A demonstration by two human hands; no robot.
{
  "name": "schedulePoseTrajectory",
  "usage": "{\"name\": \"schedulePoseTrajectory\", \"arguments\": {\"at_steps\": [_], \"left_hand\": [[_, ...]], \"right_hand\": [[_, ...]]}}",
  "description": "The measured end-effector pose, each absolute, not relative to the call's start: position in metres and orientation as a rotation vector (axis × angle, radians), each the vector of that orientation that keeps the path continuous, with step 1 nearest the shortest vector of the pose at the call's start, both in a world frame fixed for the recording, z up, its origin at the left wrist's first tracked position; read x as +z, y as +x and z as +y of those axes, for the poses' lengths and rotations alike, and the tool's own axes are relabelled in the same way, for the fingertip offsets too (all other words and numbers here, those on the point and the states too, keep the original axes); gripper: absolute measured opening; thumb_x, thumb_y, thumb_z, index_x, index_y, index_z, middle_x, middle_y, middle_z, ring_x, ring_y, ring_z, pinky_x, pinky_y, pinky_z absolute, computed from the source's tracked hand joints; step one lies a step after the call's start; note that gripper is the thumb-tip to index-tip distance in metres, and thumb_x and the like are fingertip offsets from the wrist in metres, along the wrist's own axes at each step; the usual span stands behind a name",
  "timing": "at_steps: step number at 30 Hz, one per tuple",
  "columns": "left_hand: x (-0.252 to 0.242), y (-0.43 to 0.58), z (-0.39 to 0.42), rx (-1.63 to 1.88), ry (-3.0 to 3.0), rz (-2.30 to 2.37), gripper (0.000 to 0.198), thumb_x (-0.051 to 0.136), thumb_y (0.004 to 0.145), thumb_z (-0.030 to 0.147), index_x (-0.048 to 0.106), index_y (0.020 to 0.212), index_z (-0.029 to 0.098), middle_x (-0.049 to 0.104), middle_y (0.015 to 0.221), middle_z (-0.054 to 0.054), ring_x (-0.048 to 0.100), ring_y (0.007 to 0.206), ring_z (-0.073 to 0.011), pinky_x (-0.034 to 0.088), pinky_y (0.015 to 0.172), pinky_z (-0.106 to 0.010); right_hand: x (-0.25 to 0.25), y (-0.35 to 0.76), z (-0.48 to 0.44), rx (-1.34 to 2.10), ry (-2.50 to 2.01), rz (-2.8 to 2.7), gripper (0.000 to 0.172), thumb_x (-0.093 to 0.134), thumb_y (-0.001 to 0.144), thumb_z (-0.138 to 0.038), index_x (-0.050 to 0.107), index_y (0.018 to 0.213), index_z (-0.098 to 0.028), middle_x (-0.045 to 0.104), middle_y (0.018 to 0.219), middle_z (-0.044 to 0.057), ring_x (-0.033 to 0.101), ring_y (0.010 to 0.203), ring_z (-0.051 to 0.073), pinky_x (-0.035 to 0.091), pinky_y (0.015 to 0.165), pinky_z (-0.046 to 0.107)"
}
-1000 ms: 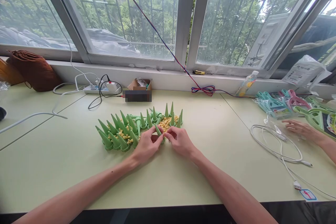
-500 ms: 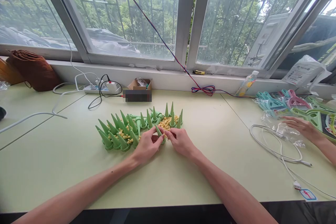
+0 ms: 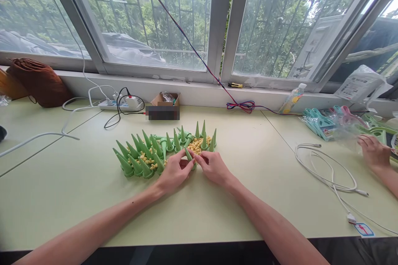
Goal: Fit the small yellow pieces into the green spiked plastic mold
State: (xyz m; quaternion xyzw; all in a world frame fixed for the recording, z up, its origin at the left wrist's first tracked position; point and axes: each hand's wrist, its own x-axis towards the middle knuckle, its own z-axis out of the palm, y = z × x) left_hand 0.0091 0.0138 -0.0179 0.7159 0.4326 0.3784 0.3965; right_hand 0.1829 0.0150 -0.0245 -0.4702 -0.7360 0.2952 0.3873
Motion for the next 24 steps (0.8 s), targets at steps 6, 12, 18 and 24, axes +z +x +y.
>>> {"name": "schedulePoseTrajectory", "arguments": {"at_steps": [6, 12, 18, 24], "left_hand": [[-0.0175, 0.0093, 0.0138, 0.954, 1.824, 1.080, 0.014, 0.055, 0.089, 0.031, 0.054, 0.093, 0.017, 0.047, 0.058, 0.006, 0.041, 0.048, -0.0095, 0.028, 0.046, -0.022], [-0.0169, 0.0102, 0.0149, 0.960, 1.834, 1.077, 0.013, 0.056, 0.087, 0.029, 0.053, 0.091, 0.018, 0.045, 0.056, 0.007, 0.040, 0.047, -0.0087, 0.028, 0.045, -0.021], [-0.0156, 0.0100, 0.0129, 0.952, 1.841, 1.078, 0.014, 0.055, 0.088, 0.031, 0.053, 0.092, 0.018, 0.045, 0.057, 0.007, 0.040, 0.048, -0.0091, 0.029, 0.046, -0.021], [-0.0142, 0.0095, 0.0122, 0.941, 1.851, 1.084, 0.014, 0.054, 0.089, 0.031, 0.053, 0.092, 0.017, 0.044, 0.057, 0.007, 0.040, 0.048, -0.0093, 0.030, 0.047, -0.022]], "right_hand": [[-0.0263, 0.1836, 0.0157, 0.771, -1.196, -1.866, 0.046, 0.044, 0.097, -0.049, 0.039, 0.061, -0.019, 0.034, 0.057, -0.004, 0.028, 0.054, 0.011, 0.024, 0.050, 0.026], [-0.0253, 0.1844, 0.0162, 0.783, -1.209, -1.875, 0.045, 0.043, 0.097, -0.048, 0.042, 0.063, -0.019, 0.035, 0.058, -0.004, 0.029, 0.055, 0.011, 0.024, 0.051, 0.026], [-0.0243, 0.1846, 0.0152, 0.800, -1.220, -1.886, 0.044, 0.043, 0.098, -0.047, 0.041, 0.064, -0.019, 0.035, 0.058, -0.004, 0.029, 0.055, 0.011, 0.025, 0.051, 0.027], [-0.0237, 0.1845, 0.0152, 0.807, -1.226, -1.894, 0.044, 0.042, 0.098, -0.047, 0.039, 0.063, -0.020, 0.037, 0.057, -0.004, 0.030, 0.054, 0.012, 0.025, 0.051, 0.027]]}}
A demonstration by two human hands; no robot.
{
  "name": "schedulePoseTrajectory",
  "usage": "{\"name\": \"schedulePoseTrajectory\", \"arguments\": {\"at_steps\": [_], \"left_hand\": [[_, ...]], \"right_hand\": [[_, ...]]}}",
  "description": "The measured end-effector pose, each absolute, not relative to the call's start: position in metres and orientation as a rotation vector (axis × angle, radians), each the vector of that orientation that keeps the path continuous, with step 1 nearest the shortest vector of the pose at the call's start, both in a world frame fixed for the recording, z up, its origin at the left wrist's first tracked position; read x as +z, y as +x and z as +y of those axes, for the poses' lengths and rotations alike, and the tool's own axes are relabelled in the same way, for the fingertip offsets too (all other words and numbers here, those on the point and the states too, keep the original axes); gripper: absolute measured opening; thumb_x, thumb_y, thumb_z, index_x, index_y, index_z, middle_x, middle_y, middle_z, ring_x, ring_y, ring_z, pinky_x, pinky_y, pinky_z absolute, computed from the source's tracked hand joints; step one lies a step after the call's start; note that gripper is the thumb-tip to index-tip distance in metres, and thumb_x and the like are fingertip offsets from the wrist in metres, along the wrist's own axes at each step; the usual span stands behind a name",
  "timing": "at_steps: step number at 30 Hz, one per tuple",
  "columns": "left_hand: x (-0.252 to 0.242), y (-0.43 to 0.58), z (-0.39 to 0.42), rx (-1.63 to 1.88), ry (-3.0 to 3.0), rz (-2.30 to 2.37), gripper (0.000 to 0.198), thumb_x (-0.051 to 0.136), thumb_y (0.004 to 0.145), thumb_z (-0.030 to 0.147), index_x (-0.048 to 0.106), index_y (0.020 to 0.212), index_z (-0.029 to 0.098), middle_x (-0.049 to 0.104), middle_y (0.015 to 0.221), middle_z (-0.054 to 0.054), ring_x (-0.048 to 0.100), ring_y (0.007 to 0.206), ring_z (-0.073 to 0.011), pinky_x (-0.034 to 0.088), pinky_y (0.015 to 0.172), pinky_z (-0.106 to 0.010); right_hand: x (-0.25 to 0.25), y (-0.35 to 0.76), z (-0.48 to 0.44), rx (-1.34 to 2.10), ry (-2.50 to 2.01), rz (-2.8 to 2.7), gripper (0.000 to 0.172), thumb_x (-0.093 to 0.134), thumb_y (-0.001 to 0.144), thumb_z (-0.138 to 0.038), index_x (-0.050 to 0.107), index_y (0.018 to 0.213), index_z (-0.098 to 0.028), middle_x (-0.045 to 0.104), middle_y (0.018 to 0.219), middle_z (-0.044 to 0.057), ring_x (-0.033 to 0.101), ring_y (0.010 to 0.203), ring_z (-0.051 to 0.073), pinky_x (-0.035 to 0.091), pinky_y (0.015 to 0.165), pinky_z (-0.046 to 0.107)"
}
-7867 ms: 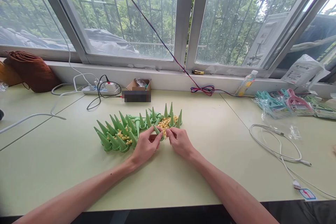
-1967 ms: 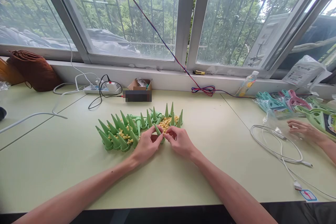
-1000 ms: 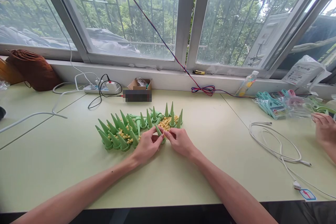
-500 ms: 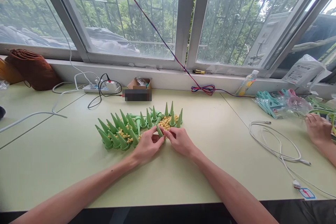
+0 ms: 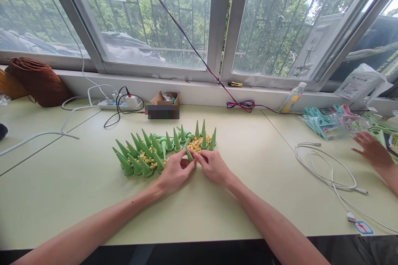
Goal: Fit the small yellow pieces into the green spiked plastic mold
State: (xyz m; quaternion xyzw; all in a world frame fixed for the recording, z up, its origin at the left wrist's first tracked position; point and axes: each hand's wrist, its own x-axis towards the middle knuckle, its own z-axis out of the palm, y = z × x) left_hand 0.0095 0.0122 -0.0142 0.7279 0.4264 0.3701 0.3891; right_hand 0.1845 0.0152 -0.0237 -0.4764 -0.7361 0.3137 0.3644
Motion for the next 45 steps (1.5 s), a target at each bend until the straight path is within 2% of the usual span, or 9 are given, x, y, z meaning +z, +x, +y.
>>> {"name": "schedulePoseTrajectory", "arguments": {"at_steps": [12, 45], "left_hand": [[-0.0140, 0.0097, 0.0120, 0.945, 1.878, 1.085, 0.013, 0.053, 0.089, 0.031, 0.051, 0.088, 0.018, 0.044, 0.057, 0.007, 0.040, 0.049, -0.0095, 0.029, 0.047, -0.022], [-0.0156, 0.0094, 0.0132, 0.972, 1.952, 1.093, 0.016, 0.053, 0.089, 0.031, 0.046, 0.081, 0.019, 0.045, 0.058, 0.006, 0.040, 0.050, -0.0099, 0.029, 0.048, -0.022]], "right_hand": [[-0.0248, 0.1854, 0.0158, 0.825, -1.210, -1.900, 0.044, 0.041, 0.099, -0.048, 0.042, 0.065, -0.019, 0.041, 0.057, -0.003, 0.034, 0.054, 0.012, 0.026, 0.051, 0.027], [-0.0219, 0.1847, 0.0146, 0.789, -1.210, -1.922, 0.044, 0.040, 0.099, -0.048, 0.044, 0.065, -0.019, 0.041, 0.057, -0.003, 0.034, 0.054, 0.012, 0.028, 0.051, 0.027]]}}
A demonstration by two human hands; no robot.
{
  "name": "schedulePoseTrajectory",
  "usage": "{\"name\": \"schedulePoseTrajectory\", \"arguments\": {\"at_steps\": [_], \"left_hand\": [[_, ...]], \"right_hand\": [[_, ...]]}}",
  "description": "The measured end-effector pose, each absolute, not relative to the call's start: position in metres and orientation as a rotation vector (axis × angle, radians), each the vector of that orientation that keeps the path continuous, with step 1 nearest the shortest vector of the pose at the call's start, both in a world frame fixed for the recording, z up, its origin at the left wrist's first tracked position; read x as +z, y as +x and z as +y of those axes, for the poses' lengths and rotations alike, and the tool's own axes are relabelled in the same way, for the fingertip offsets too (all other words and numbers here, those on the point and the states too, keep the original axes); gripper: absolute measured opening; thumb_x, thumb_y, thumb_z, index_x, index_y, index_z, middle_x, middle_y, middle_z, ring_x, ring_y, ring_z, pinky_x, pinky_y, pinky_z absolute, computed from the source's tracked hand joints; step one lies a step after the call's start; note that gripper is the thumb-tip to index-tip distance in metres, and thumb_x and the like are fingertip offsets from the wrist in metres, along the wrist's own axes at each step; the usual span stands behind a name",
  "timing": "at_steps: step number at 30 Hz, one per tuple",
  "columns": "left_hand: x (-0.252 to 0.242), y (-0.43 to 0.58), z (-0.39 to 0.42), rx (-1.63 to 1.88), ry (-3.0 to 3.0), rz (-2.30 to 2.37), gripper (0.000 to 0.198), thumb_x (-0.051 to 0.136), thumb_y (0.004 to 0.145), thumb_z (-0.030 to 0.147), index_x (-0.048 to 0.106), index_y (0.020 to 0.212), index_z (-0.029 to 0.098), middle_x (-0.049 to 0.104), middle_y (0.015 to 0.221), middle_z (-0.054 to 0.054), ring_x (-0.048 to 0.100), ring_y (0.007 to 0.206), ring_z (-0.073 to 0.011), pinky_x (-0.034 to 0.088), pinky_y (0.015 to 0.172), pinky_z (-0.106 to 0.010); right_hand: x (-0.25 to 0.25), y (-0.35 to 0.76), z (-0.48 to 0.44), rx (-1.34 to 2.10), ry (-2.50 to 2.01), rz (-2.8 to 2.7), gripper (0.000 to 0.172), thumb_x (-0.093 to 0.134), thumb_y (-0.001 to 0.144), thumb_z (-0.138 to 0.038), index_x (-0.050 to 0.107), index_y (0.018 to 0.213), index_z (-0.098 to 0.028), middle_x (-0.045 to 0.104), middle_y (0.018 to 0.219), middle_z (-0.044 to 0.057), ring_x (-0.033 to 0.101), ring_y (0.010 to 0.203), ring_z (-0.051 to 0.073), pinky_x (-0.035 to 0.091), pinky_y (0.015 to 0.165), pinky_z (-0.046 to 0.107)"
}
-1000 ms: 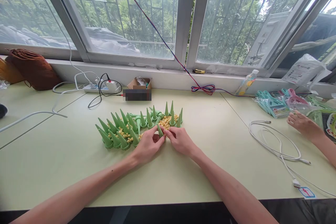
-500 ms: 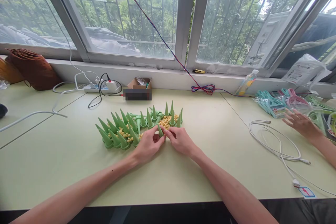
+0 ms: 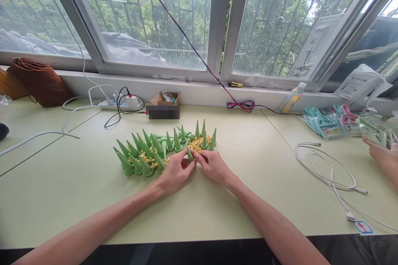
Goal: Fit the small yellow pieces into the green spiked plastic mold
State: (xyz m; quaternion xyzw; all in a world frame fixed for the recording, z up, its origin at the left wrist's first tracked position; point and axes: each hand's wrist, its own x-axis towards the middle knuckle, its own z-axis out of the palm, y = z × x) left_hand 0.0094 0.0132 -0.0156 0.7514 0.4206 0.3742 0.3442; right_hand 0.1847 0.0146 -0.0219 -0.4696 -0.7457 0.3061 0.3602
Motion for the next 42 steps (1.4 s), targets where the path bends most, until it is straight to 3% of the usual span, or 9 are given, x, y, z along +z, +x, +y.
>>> {"name": "schedulePoseTrajectory", "arguments": {"at_steps": [25, 42], "left_hand": [[-0.0153, 0.0099, 0.0141, 0.969, 1.968, 1.083, 0.012, 0.053, 0.088, 0.029, 0.049, 0.084, 0.018, 0.045, 0.058, 0.005, 0.041, 0.049, -0.0101, 0.029, 0.046, -0.023], [-0.0145, 0.0104, 0.0124, 0.973, 1.880, 1.087, 0.016, 0.054, 0.089, 0.034, 0.052, 0.089, 0.018, 0.044, 0.056, 0.006, 0.040, 0.047, -0.0100, 0.028, 0.045, -0.022]], "right_hand": [[-0.0206, 0.1846, 0.0135, 0.772, -1.216, -1.927, 0.046, 0.039, 0.098, -0.050, 0.039, 0.063, -0.020, 0.036, 0.057, -0.003, 0.030, 0.053, 0.012, 0.026, 0.049, 0.027], [-0.0209, 0.1855, 0.0148, 0.823, -1.187, -1.891, 0.042, 0.043, 0.098, -0.046, 0.049, 0.066, -0.019, 0.047, 0.057, -0.002, 0.039, 0.053, 0.012, 0.032, 0.050, 0.026]]}}
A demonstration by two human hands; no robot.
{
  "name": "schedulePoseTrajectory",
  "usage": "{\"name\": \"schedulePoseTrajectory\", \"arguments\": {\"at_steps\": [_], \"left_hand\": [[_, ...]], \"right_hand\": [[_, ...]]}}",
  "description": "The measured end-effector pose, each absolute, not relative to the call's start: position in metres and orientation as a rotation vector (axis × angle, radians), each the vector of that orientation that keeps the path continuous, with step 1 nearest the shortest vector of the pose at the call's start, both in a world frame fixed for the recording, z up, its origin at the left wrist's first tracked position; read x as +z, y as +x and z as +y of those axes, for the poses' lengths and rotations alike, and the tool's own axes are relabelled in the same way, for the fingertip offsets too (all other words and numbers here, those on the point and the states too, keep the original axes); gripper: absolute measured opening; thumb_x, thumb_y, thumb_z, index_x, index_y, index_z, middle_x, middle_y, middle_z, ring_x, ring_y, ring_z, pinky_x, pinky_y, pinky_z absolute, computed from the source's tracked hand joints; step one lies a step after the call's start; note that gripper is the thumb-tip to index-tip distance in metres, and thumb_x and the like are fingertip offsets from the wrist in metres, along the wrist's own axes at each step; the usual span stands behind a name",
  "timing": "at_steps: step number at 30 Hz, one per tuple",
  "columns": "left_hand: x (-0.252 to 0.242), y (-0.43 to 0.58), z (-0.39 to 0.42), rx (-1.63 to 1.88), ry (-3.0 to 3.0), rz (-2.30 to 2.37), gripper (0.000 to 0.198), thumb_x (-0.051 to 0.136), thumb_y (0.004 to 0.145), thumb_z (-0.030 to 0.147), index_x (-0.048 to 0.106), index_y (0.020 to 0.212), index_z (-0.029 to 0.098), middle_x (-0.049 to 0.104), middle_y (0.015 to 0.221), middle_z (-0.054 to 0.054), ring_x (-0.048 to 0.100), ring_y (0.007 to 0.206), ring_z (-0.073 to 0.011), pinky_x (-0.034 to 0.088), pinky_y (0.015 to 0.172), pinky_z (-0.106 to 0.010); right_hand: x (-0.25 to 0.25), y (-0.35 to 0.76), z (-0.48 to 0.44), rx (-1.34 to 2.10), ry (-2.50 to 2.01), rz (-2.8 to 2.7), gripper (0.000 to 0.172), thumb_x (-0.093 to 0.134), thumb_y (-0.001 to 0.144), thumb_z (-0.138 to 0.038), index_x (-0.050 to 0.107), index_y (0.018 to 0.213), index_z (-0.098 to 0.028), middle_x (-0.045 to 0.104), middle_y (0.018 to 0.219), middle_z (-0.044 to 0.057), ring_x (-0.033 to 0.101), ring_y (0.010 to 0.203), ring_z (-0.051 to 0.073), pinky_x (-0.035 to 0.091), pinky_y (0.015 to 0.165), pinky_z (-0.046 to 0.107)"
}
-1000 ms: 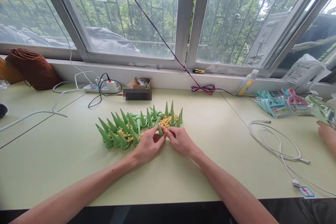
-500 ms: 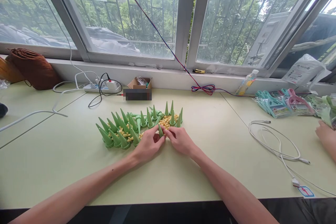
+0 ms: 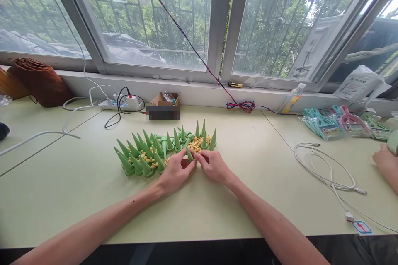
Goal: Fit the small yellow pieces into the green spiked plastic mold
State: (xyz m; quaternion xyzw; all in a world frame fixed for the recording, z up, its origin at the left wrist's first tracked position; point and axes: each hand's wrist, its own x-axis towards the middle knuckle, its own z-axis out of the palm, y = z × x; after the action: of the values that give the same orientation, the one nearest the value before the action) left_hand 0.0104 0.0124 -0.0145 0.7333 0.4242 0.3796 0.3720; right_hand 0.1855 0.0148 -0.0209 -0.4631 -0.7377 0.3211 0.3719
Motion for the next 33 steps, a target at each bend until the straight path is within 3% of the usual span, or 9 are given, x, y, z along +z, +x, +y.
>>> {"name": "schedulePoseTrajectory", "arguments": {"at_steps": [9, 15, 24, 33], "left_hand": [[-0.0133, 0.0104, 0.0131, 0.993, 1.772, 1.080, 0.018, 0.056, 0.088, 0.037, 0.053, 0.093, 0.020, 0.046, 0.056, 0.007, 0.043, 0.045, -0.0098, 0.032, 0.045, -0.020], [-0.0133, 0.0105, 0.0123, 1.005, 1.784, 1.062, 0.018, 0.056, 0.089, 0.036, 0.054, 0.094, 0.019, 0.044, 0.057, 0.006, 0.040, 0.045, -0.0089, 0.029, 0.044, -0.020], [-0.0155, 0.0118, 0.0132, 1.020, 1.853, 1.037, 0.015, 0.056, 0.090, 0.032, 0.055, 0.096, 0.018, 0.059, 0.070, 0.002, 0.046, 0.049, -0.0091, 0.034, 0.047, -0.022], [-0.0130, 0.0106, 0.0124, 1.014, 1.806, 1.071, 0.016, 0.053, 0.092, 0.035, 0.054, 0.093, 0.019, 0.049, 0.057, 0.005, 0.045, 0.045, -0.0099, 0.032, 0.044, -0.021]], "right_hand": [[-0.0217, 0.1870, 0.0160, 0.922, -1.165, -1.857, 0.029, 0.046, 0.096, -0.038, 0.054, 0.075, -0.019, 0.051, 0.056, -0.002, 0.043, 0.048, 0.012, 0.035, 0.049, 0.025], [-0.0244, 0.1871, 0.0172, 0.893, -1.197, -1.840, 0.036, 0.044, 0.097, -0.041, 0.047, 0.068, -0.020, 0.044, 0.049, -0.004, 0.039, 0.046, 0.012, 0.032, 0.047, 0.025], [-0.0250, 0.1859, 0.0185, 0.788, -1.235, -1.856, 0.051, 0.039, 0.099, -0.047, 0.049, 0.059, -0.018, 0.041, 0.051, -0.003, 0.035, 0.049, 0.011, 0.030, 0.051, 0.025], [-0.0207, 0.1834, 0.0166, 0.811, -1.213, -1.813, 0.035, 0.046, 0.096, -0.043, 0.051, 0.071, -0.019, 0.047, 0.056, -0.003, 0.039, 0.051, 0.012, 0.032, 0.050, 0.025]]}}
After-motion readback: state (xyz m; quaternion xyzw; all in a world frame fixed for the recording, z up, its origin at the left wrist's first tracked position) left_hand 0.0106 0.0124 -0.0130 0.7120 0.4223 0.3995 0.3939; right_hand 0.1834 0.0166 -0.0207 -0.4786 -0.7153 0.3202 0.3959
